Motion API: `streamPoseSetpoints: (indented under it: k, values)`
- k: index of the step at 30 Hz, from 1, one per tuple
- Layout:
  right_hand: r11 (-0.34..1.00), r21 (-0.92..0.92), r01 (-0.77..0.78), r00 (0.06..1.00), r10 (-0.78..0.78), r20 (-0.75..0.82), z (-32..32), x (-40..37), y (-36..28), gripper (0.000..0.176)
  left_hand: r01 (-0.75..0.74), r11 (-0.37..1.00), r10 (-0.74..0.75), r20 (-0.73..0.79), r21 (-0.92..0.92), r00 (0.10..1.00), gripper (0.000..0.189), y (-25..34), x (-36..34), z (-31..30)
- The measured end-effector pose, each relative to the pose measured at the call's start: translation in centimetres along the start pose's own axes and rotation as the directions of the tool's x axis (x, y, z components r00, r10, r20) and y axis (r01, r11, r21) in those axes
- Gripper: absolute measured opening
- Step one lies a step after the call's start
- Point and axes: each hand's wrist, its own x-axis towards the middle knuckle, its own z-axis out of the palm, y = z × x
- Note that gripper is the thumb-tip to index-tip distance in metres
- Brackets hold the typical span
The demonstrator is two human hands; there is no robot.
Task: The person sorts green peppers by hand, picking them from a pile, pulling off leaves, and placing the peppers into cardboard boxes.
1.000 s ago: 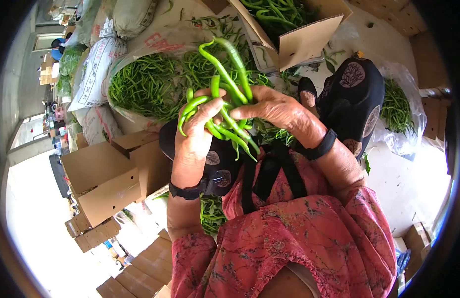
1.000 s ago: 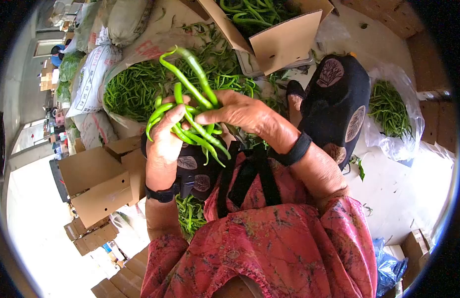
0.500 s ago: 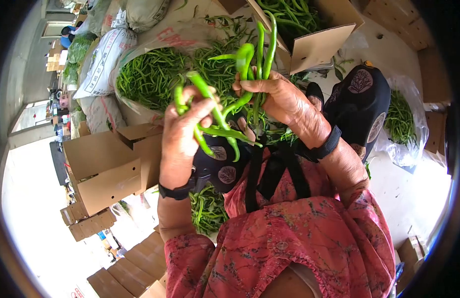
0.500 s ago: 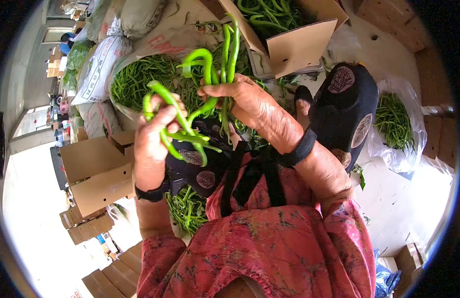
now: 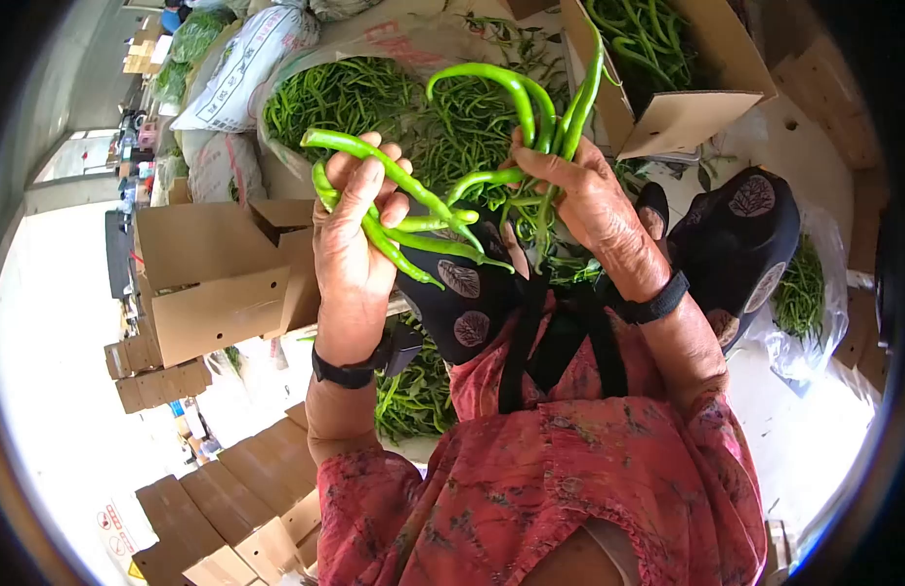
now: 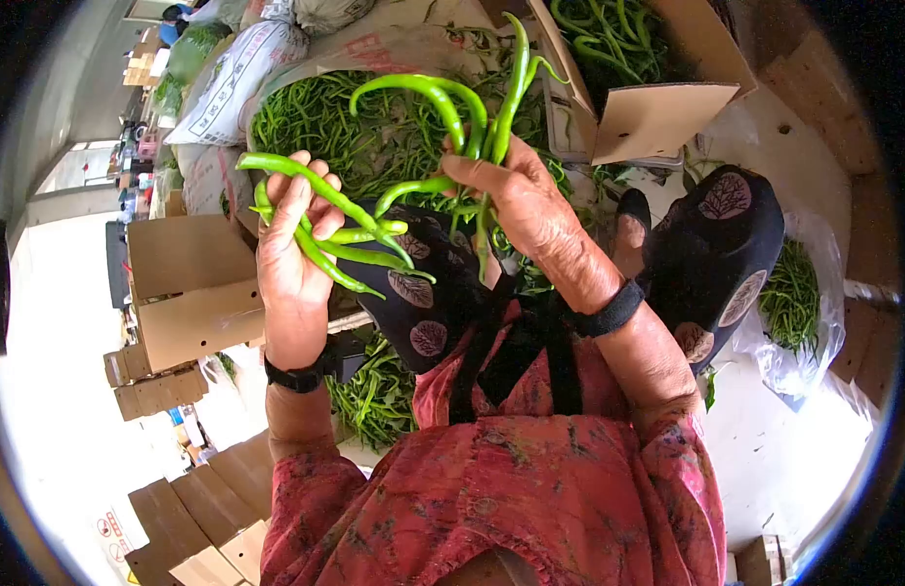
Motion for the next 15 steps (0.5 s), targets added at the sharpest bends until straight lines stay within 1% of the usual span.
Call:
streamPoseSetpoints:
  k: [1, 2, 3, 4, 5, 6, 7, 8, 9, 11, 12, 13, 15]
  values:
    - [0.997, 0.075, -0.035, 0.998, 0.039, -0.057, 0.4, -0.1, -0.4, 0.026, -0.042, 0.998, 0.042, 0.003, 0.039, 0.999, 0.027, 0.0, -0.3, 0.2]
    - [0.979, 0.206, -0.012, 0.990, 0.040, -0.133, 1.2, -0.2, -0.8, 0.018, -0.047, 0.998, 0.047, -0.003, 0.038, 0.999, 0.027, 0.1, -0.5, 0.3]
    - [0.967, 0.254, -0.016, 0.998, 0.030, -0.052, 0.8, 0.2, -1.0, 0.019, -0.083, 0.988, 0.085, -0.006, 0.130, 0.996, 0.027, 0.3, -0.7, 0.4]
    - [0.991, 0.131, 0.004, 0.997, 0.006, -0.072, 0.9, 0.0, -1.0, 0.019, -0.117, 0.968, 0.121, -0.006, 0.221, 0.993, 0.028, 0.3, -0.9, 0.4]
    - [1.000, 0.005, 0.023, 0.996, -0.022, -0.090, 1.2, -0.5, -1.1, 0.020, -0.120, 0.968, 0.126, -0.012, 0.220, 0.992, 0.028, 0.2, -1.0, 0.3]
    - [0.976, -0.190, 0.109, 0.994, -0.112, -0.006, 1.7, -0.7, -0.8, 0.021, -0.087, 0.967, 0.097, -0.031, 0.238, 0.995, 0.028, 0.0, -1.0, 0.2]
    - [0.907, -0.367, 0.208, 0.978, -0.186, 0.095, 2.4, -1.0, -0.6, 0.022, -0.055, 0.965, 0.070, -0.050, 0.257, 0.996, 0.028, 0.0, -1.1, 0.1]
    - [0.927, -0.331, 0.177, 0.983, -0.153, 0.097, 3.1, -1.5, -1.0, 0.022, 0.023, 0.958, -0.013, -0.037, 0.286, 0.999, 0.028, 0.3, -1.3, 0.0]
    - [0.927, -0.330, 0.180, 0.982, -0.152, 0.107, 3.3, -1.3, -1.5, 0.022, 0.063, 0.930, -0.053, -0.037, 0.362, 0.998, 0.027, 0.9, -1.8, 0.2]
    - [0.922, -0.293, 0.253, 0.948, -0.296, -0.113, 2.8, -0.6, -2.6, 0.023, 0.103, 0.901, -0.092, -0.047, 0.421, 0.995, 0.028, 2.4, -2.5, -0.9]
    - [0.916, -0.304, 0.264, 0.939, -0.316, -0.139, 2.2, -0.2, -3.2, 0.022, 0.115, 0.859, -0.080, -0.092, 0.499, 0.993, 0.030, 3.5, -3.3, -1.2]
    - [0.940, -0.253, 0.229, 0.951, -0.271, -0.147, 1.1, 0.1, -3.3, 0.024, 0.153, 0.795, -0.103, -0.118, 0.587, 0.988, 0.028, 4.9, -4.4, -1.2]
    - [0.970, -0.193, 0.149, 0.973, -0.179, -0.148, -0.4, -0.1, -4.4, 0.026, 0.312, 0.531, -0.290, -0.177, 0.788, 0.941, 0.030, 7.1, -6.5, -4.7]
